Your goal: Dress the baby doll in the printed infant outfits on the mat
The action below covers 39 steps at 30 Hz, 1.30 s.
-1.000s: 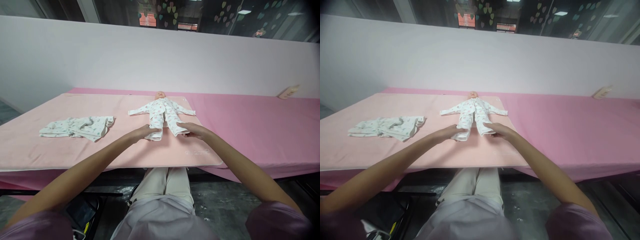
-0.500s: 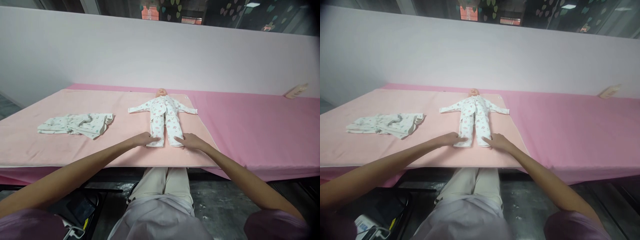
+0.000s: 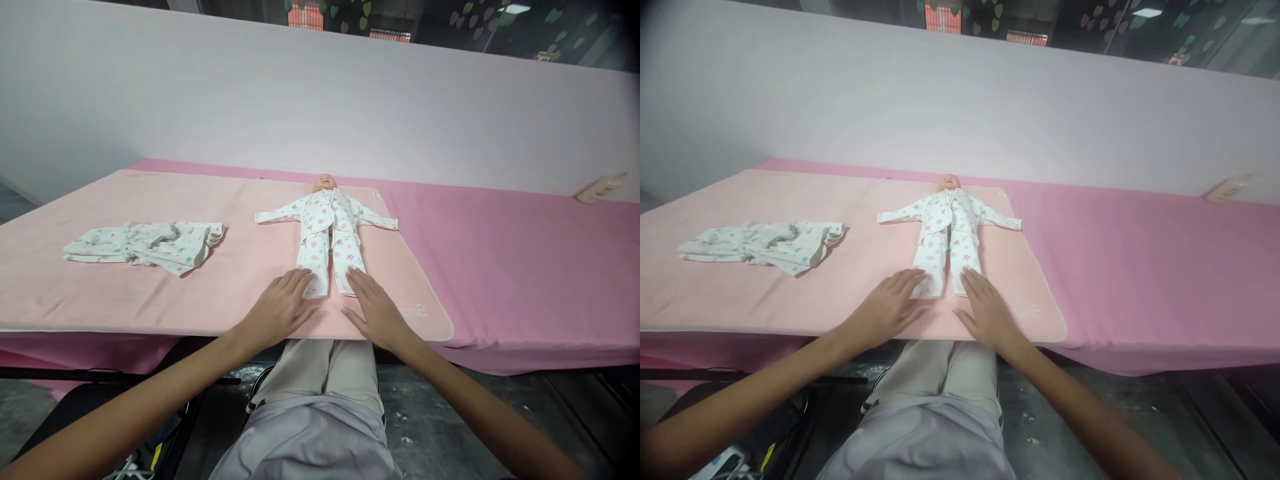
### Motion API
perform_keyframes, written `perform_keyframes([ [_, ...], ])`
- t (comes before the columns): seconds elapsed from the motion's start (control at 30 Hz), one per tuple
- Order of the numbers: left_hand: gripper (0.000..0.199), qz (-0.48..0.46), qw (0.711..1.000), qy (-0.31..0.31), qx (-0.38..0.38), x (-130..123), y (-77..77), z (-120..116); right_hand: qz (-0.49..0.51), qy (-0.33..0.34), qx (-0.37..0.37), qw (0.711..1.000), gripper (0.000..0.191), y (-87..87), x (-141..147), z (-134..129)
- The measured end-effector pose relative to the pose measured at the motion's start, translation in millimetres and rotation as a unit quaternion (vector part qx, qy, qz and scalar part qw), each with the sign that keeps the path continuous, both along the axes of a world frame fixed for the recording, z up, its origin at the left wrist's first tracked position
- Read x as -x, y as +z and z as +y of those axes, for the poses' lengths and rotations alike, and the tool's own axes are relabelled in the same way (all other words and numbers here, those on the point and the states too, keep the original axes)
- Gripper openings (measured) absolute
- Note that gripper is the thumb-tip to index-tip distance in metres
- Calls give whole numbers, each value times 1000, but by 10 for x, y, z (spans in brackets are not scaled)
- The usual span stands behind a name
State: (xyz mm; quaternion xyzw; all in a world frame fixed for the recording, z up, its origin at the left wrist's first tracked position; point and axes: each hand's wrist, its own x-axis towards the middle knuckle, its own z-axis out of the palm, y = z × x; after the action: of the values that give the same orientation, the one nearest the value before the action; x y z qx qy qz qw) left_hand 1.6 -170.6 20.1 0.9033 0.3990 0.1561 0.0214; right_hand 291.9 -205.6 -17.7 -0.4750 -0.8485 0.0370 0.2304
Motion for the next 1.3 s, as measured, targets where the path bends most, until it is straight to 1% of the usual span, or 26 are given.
perform_keyframes([
  [0.03,68,-7,1000,-26,-12,-6,-97,-40,-2,5,3,1000,80,-49,16,-16],
  [0.1,82,-1,998,-50,-33,-13,-273,-95,-4,3,7,1000,82,-120,34,-32],
  [0.13,85,6,998,-52,-42,-13,-343,-109,-5,2,9,1000,82,-141,38,-33],
  [0.2,86,25,997,-47,-62,-10,-431,-116,-8,-2,11,1000,82,-164,46,-28],
  [0.3,81,57,992,-33,-107,-18,-474,-102,-22,-9,-1,1000,83,-184,68,-27],
  [0.43,74,99,981,-14,-163,-74,-472,-91,-42,-16,-14,999,81,-166,84,-10],
  [0.5,72,119,977,-14,-176,-120,-431,-73,-43,-10,-24,999,74,-82,66,80],
  [0.57,69,133,974,-26,-183,-176,-337,-26,-30,-13,-39,999,65,65,39,274],
  [0.63,66,142,971,-47,-186,-238,-202,57,-6,-30,-56,998,50,250,23,576],
  [0.7,63,148,971,-71,-173,-295,-72,156,14,-51,-74,996,37,424,32,956],
  [0.77,62,153,971,-106,-148,-325,-1,227,23,-72,-92,993,29,540,68,1356],
  [0.8,61,155,969,-134,-138,-322,7,236,23,-83,-94,992,28,568,94,1544],
  [0.87,58,161,960,-194,-119,-274,1,194,15,-92,-84,992,24,572,149,1855],
  [0.93,57,156,957,-234,-69,-179,41,103,1,-89,-64,994,16,537,201,2052],
  [0.97,55,144,958,-245,-25,-125,105,66,-4,-87,-53,995,12,520,223,2104],
  [1.03,51,99,954,-267,93,-32,331,78,3,-95,-28,995,6,511,247,2127],
  [1.07,49,68,947,-275,150,-6,479,150,18,-105,-12,994,7,526,246,2110],
  [1.1,47,37,938,-280,200,4,632,275,40,-117,7,992,8,557,236,2085],
  [1.13,43,4,931,-274,240,-6,773,451,63,-124,30,990,9,603,214,2059],
  [1.17,37,-28,931,-248,267,-34,889,675,83,-122,55,988,11,662,181,2042],
  [1.2,34,-59,938,-198,279,-76,968,935,95,-108,85,986,13,732,140,2041],
  [1.23,35,-97,951,-133,260,-130,1006,1218,99,-85,118,984,15,808,95,2060],
  [1.27,39,-134,965,-65,214,-191,1006,1509,98,-60,153,982,18,883,50,2102],
  [1.3,40,-156,973,-10,169,-254,976,1793,96,-42,181,978,21,951,11,2167],
])
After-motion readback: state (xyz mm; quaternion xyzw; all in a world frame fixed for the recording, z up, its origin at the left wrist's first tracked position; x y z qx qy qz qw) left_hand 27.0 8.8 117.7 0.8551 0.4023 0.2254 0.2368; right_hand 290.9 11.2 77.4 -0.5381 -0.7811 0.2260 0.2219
